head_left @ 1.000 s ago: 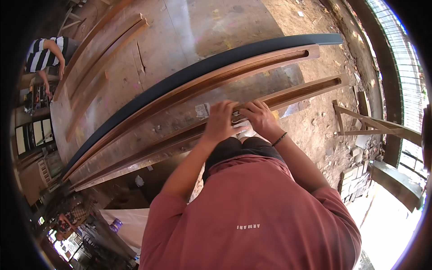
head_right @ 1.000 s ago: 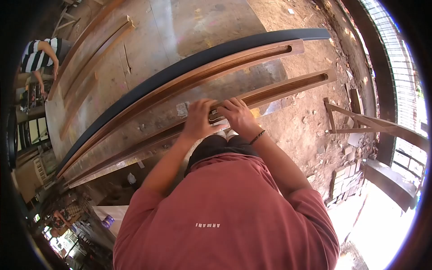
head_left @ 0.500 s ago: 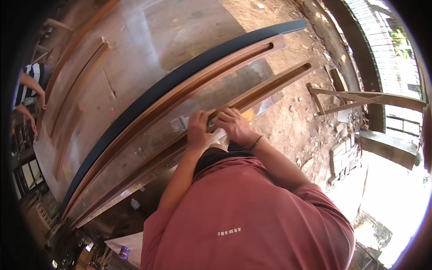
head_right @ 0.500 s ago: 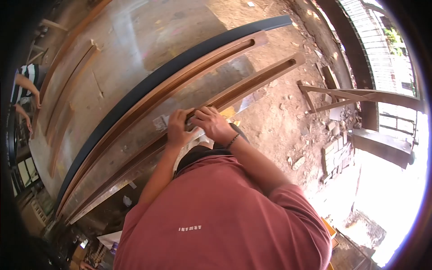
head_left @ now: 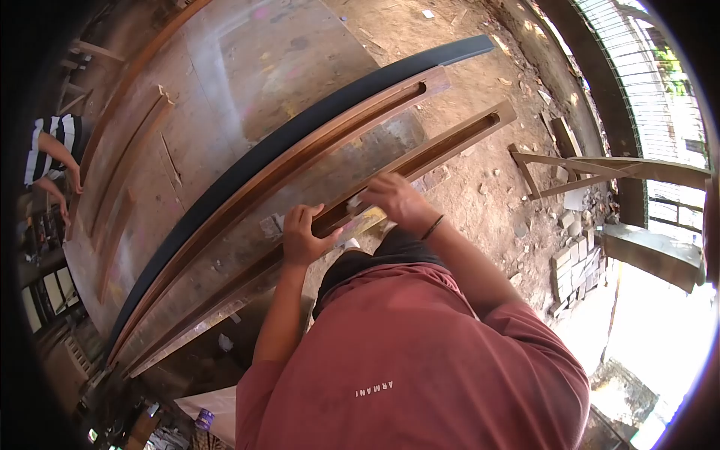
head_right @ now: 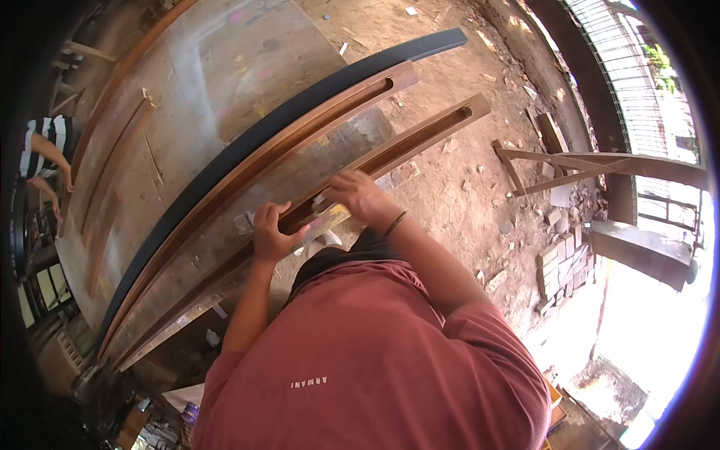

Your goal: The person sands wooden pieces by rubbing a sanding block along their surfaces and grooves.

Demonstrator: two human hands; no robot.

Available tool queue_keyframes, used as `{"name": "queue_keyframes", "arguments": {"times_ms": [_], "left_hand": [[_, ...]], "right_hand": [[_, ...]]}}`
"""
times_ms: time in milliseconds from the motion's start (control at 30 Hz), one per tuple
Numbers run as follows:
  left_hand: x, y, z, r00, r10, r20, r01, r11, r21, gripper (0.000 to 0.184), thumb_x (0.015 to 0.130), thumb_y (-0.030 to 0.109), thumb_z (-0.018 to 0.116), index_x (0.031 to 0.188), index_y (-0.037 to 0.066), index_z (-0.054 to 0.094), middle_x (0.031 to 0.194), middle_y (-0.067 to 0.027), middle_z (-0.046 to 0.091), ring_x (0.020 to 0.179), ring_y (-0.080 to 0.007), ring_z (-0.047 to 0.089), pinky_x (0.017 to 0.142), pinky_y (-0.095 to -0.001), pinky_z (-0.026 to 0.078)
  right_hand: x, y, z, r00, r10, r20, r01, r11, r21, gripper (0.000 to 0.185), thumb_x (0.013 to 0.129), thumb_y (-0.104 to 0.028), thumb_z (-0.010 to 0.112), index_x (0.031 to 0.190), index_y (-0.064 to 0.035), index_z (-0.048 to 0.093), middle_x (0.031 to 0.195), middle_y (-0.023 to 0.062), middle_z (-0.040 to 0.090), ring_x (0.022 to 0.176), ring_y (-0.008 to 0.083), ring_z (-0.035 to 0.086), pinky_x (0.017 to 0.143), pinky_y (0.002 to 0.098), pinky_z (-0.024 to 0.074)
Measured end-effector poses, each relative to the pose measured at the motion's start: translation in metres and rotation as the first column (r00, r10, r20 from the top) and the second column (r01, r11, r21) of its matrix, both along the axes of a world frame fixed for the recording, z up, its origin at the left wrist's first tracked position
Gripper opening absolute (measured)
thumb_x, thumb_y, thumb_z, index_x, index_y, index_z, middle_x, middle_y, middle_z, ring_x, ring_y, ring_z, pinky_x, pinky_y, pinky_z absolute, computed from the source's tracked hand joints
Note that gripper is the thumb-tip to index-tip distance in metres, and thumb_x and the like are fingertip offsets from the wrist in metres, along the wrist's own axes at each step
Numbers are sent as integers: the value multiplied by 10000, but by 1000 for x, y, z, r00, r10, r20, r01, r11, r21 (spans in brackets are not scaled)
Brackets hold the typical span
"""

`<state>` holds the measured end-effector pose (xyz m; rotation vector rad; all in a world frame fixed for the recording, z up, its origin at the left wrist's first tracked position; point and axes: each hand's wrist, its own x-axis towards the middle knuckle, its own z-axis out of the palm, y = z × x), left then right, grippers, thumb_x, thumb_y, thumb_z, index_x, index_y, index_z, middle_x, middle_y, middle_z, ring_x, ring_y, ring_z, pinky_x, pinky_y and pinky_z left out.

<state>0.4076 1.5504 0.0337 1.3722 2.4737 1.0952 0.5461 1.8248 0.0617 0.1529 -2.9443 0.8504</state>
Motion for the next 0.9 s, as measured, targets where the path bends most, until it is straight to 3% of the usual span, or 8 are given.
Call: {"name": "queue_keyframes", "arguments": {"times_ms": [33, 133, 167, 333, 467, 633, 767, 900], "left_hand": [[0, 1, -1, 1000, 4, -15, -4, 1000, -24, 659, 707, 332, 982, 1243, 72, 701, 1110, -129, 659, 1055, -386, 653, 956, -540, 508], [7, 8, 3, 994, 8, -111, -31, 977, -212, 750, 759, 445, 934, 1346, 68, 658, 1220, -136, 652, 1164, -388, 623, 1070, -585, 434], [12, 27, 8, 991, 26, -128, -45, 988, -147, 844, 780, 502, 914, 1428, 58, 604, 1317, -150, 632, 1247, -390, 595, 1117, -597, 393], [51, 169, 21, 993, 11, -116, -29, 986, -162, 1368, 766, 814, 820, 1718, 2, 266, 1722, -216, 394, 1598, -404, 371, 1302, -641, 239], [55, 198, 9, 988, 34, -153, -75, 960, -270, 1380, 768, 873, 768, 1714, -21, 309, 1776, -253, 330, 1663, -393, 301, 1351, -654, 143], [55, 196, 5, 983, 5, -182, -63, 946, -317, 1330, 775, 820, 807, 1719, 10, 337, 1774, -246, 349, 1660, -403, 311, 1348, -650, 165], [55, 198, 11, 988, -18, -153, -38, 934, -356, 1220, 788, 784, 822, 1715, 111, 403, 1775, -190, 373, 1645, -418, 329, 1342, -655, 190], [53, 199, 11, 988, -52, -145, -1, 940, -341, 996, 807, 698, 859, 1634, 225, 569, 1734, -146, 455, 1605, -437, 390, 1317, -666, 260]], "right_hand": [[7, 31, -20, 990, -11, -143, 14, 1000, 19, 384, 917, -82, 690, 1282, -144, 790, 1319, 93, 722, 1294, 316, 639, 1138, 483, 502], [29, 146, 18, 988, -155, 7, 154, 985, 79, 249, 951, -139, 752, 1194, -119, 801, 1135, 72, 745, 1092, 303, 662, 1016, 472, 524], [38, 177, 14, 985, -173, 17, 170, 980, 99, 240, 951, -166, 754, 1182, -116, 796, 1127, 73, 734, 1087, 293, 655, 1007, 445, 528], [28, 114, 8, 997, -59, -57, 64, 994, 92, 276, 928, -60, 722, 1180, -134, 809, 1149, 47, 736, 1143, 266, 656, 1037, 403, 541], [41, 149, -2, 991, -32, -130, 44, 995, 91, 255, 931, -80, 732, 1168, -138, 804, 1116, 53, 728, 1128, 269, 663, 1004, 415, 561], [67, 250, 29, 984, -175, 29, 172, 981, 90, 197, 961, -101, 728, 1150, -113, 783, 1069, 43, 734, 1067, 270, 648, 993, 433, 547], [59, 169, 5, 986, -116, -121, 131, 984, 124, 270, 946, 2, 651, 1157, -106, 780, 1179, 68, 723, 1165, 277, 639, 1071, 430, 552], [56, 182, 21, 995, -91, -48, 96, 988, 122, 292, 946, -39, 677, 1199, -139, 785, 1159, 58, 711, 1155, 269, 640, 1076, 430, 553]]}}
